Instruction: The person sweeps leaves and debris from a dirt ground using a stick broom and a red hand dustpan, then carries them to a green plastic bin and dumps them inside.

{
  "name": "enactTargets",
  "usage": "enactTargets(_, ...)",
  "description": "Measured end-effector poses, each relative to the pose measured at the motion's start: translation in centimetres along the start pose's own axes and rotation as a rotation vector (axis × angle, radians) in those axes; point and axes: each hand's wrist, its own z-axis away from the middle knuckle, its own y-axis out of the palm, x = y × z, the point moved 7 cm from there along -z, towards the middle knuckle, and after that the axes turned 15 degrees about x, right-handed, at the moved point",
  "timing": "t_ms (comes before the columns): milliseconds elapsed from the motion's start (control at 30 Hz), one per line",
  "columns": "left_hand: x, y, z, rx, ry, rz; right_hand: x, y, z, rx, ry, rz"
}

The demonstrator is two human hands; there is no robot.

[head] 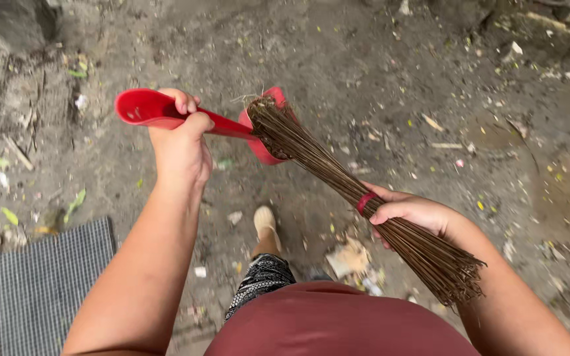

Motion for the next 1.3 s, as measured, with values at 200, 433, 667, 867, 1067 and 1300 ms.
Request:
enactTargets(200, 5.7, -6.5, -13.1, -0.064, 0.011, 0.020, 9.8, -5.5, -11.3, 0.058, -0.015, 0.026)
enactTargets(433, 12.0, -8.7, -29.9, -0.062, -0.066, -0.002, 21.5, -13.0, -18.7, 0.041, 0.007, -0.095)
enactTargets(667, 20.5, -10.4, -45.2, -0.070, -0.042, 0.018, 33.7, -24.2, -25.1, -0.007, 0.067, -0.022)
enactTargets(867, 24.5, -12.7, -61.3, -0.202, -0.006, 0.011, 50.7, -35.2, -31.2, 0.070, 0.071, 0.095)
enactTargets(1067, 26.2, -16.2, -75.8, -0.243, 0.063, -0.014, 66.1, -41.4, -37.5, 0.056, 0.063, 0.094)
enactTargets(1300, 30.8, -21.8, -94.7, -0.133, 0.154, 0.051, 79.7, -47.2, -47.9, 0.025, -0.022, 0.159)
